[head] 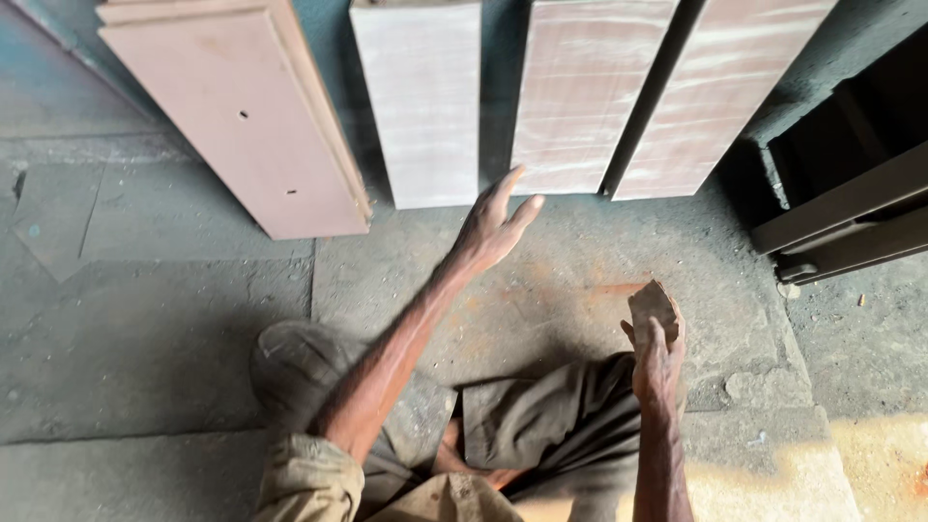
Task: The person sits on the floor and sands rectangular metal pieces using a sanding block. They hold each piece with one hand and rub the sanding block over the surfaces and edges, flipping the pieces to work on different sides.
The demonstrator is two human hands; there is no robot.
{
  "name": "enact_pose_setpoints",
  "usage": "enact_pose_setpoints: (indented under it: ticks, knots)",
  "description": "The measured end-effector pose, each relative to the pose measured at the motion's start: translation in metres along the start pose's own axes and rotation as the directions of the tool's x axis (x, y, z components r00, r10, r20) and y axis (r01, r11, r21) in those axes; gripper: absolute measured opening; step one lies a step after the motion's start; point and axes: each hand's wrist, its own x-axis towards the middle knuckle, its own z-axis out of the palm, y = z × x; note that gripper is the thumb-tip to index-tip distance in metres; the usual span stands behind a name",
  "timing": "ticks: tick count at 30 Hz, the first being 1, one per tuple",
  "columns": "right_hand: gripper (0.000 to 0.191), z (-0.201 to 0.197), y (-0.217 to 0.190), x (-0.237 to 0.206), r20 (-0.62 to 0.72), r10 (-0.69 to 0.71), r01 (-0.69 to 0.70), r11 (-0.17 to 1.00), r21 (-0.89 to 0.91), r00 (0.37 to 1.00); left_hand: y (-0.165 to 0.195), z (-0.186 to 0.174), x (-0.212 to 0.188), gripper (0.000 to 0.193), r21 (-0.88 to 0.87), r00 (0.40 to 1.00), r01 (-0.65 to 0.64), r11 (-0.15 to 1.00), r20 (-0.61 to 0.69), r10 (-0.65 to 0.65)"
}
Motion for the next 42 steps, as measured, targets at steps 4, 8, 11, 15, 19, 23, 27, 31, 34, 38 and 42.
enact_pose_setpoints:
  ticks: [4,8,11,15,19,23,27,31,34,38,42]
  knots:
    - [0.064,0.004,0.014,-0.007,-0.075,-0.045,0.04,0.997,-0.072,0.996,0.06,-0.002,0.144,0.077,0.414,0.95,-0.311,0.856,0.111,0.292]
    - [0.059,0.02,0.03,-0.014,0.003,-0.115,0.114,0.978,-0.173,0.993,0.093,-0.013,0.255,0.074,0.735,0.876,-0.379,0.562,0.089,0.474]
    - [0.058,0.024,0.038,-0.015,0.026,-0.18,0.182,0.975,-0.13,0.983,0.106,-0.019,0.284,0.069,0.803,0.886,-0.322,0.501,0.069,0.459]
    - [0.058,0.024,0.043,-0.014,-0.006,-0.081,0.08,0.986,-0.147,0.997,0.109,-0.016,0.292,0.069,0.827,0.86,-0.294,0.479,0.009,0.511]
    - [0.056,0.028,0.043,-0.015,0.022,-0.167,0.168,0.975,-0.146,0.986,0.107,-0.003,0.287,0.065,0.869,0.699,-0.313,0.384,-0.062,0.712]
    - [0.057,0.034,0.046,-0.013,0.002,-0.087,0.086,0.991,-0.103,0.996,0.098,0.024,0.272,0.062,0.787,0.846,-0.346,0.511,0.027,0.532]
    - [0.062,0.03,0.045,-0.007,0.026,-0.109,0.109,0.994,-0.012,0.994,0.096,0.041,0.247,0.07,0.763,0.766,-0.417,0.494,0.002,0.643]
    - [0.075,0.015,0.029,-0.007,0.021,-0.06,0.054,0.974,0.22,0.998,0.103,0.013,0.192,0.072,0.653,0.897,-0.34,0.676,0.01,0.441]
    - [0.076,0.0,0.007,-0.016,-0.039,0.119,-0.109,0.976,0.19,0.992,0.102,-0.038,0.12,0.075,0.564,0.891,-0.307,0.767,-0.114,0.44]
    - [0.065,-0.023,-0.016,-0.03,0.005,-0.131,0.126,0.967,0.222,0.991,0.081,-0.089,0.007,0.071,0.361,0.935,-0.131,0.924,-0.265,0.236]
    - [0.057,-0.036,-0.022,-0.036,0.036,-0.207,0.21,0.961,-0.181,0.978,0.046,-0.093,-0.072,0.07,0.237,0.918,-0.04,0.971,-0.376,0.13]
